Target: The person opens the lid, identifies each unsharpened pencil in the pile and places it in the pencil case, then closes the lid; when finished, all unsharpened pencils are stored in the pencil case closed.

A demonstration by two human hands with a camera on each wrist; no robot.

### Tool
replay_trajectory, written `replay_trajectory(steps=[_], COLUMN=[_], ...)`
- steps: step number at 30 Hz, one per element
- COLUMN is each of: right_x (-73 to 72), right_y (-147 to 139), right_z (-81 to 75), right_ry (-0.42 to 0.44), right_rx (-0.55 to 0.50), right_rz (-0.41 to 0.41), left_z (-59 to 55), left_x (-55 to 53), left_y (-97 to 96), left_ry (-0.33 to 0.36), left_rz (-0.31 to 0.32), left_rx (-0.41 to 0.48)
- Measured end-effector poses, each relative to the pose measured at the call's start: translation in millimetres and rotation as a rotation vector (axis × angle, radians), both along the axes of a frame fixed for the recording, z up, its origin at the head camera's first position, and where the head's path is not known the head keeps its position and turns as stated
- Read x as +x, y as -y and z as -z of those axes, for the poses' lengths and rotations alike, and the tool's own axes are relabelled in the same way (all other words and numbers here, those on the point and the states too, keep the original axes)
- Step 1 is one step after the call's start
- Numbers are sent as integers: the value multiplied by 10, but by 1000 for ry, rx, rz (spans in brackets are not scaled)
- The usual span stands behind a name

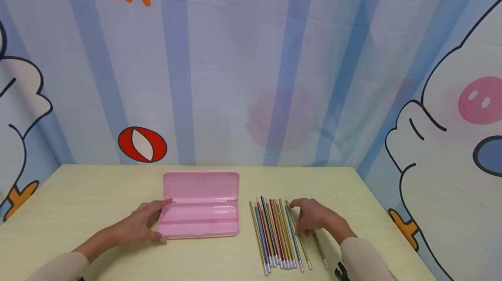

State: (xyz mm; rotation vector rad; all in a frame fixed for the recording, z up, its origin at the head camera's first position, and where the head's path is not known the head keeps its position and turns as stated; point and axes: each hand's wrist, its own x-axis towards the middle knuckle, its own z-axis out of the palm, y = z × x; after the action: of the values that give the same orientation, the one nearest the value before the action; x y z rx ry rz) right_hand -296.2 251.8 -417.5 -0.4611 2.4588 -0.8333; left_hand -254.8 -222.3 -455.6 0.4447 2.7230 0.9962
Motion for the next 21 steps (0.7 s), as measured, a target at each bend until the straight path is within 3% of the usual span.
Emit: replay_trajectory(steps=[9, 21], right_x=[7, 23], right_y=[1, 96], right_z=[17, 46], right_ry=[20, 2], right_rx=[15, 93], right_rz=[32, 145], left_z=[-2, 9], left_x=[4, -2], left_y=[7, 5], left_ry=[7, 16], left_rz=[-11, -10], left_rx=[-4, -3])
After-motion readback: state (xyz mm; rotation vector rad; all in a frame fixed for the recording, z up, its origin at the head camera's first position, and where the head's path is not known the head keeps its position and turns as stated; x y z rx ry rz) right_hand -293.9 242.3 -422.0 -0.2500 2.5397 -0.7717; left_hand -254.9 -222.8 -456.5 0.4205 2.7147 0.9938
